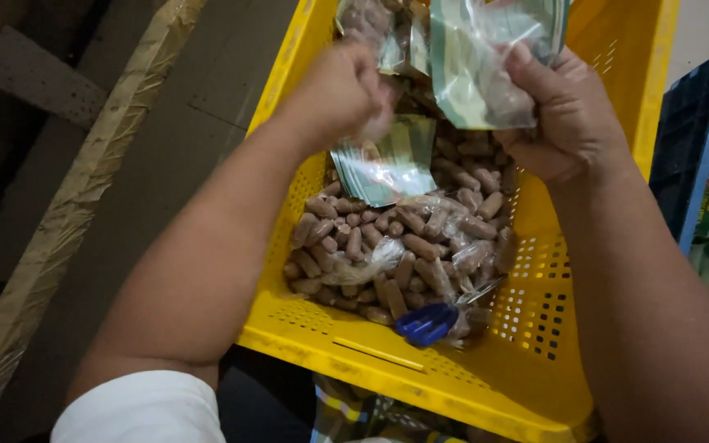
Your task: Packing loose sausages into small plastic bags and organizing them within a yellow plastic crate on a production line.
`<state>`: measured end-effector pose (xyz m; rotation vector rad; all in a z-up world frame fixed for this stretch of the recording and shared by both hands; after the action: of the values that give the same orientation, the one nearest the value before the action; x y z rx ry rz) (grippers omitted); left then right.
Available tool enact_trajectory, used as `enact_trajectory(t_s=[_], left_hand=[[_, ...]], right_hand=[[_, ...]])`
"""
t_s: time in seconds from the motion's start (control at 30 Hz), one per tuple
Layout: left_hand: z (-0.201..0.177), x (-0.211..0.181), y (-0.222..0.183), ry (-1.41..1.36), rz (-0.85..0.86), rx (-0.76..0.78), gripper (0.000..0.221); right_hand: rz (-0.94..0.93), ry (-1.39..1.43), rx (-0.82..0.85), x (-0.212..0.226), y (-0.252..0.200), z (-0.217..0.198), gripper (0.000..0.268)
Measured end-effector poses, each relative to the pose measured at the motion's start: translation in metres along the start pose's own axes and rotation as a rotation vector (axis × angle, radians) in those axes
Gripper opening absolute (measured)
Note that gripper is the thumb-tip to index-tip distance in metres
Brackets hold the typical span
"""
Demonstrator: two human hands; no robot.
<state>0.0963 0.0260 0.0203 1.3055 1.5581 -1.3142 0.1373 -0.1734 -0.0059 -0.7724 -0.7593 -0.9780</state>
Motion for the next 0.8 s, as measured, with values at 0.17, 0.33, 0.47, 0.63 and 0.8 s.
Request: enact_trajectory(t_s=[0.17, 0.33, 0.47, 0.63, 0.8], left_hand=[[0.042, 0.190, 0.039, 0.869, -0.481, 0.319, 0.026], [0.052, 0.272, 0.039, 1.379, -0.403, 0.523, 0.041], [0.033, 0.292, 0.057, 1.217, -0.359, 0.234, 0.027], [0.059, 0.288, 0.072, 1.354, -0.310, 0.496, 0.048], [0.047, 0.153, 0.069, 1.218, -0.150, 0.351, 0.064]], right_hand=[[0.054, 0.173, 0.021, -0.003, 0.006, -0.005, 0.055], [-0.073, 0.130, 0.248, 0.011, 0.000, 0.007, 0.049], [-0.055, 0.240, 0.468, 0.012, -0.002, 0.023, 0.022], [-0.018, 0.298, 0.305, 0.009, 0.003, 0.019, 0.042], [0.006, 0.213, 0.343, 0.008, -0.006, 0.030, 0.060]])
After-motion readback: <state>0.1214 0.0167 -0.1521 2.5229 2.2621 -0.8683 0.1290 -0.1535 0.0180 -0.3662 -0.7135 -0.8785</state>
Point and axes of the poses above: each hand's wrist, its own y-axis towards the middle knuckle, its own z-axis out of the palm, x = y × z, the point moved 10 cm from there along y, towards the middle knuckle, and after that the axes turned 1 degree about -x, right-handed, at the moved point
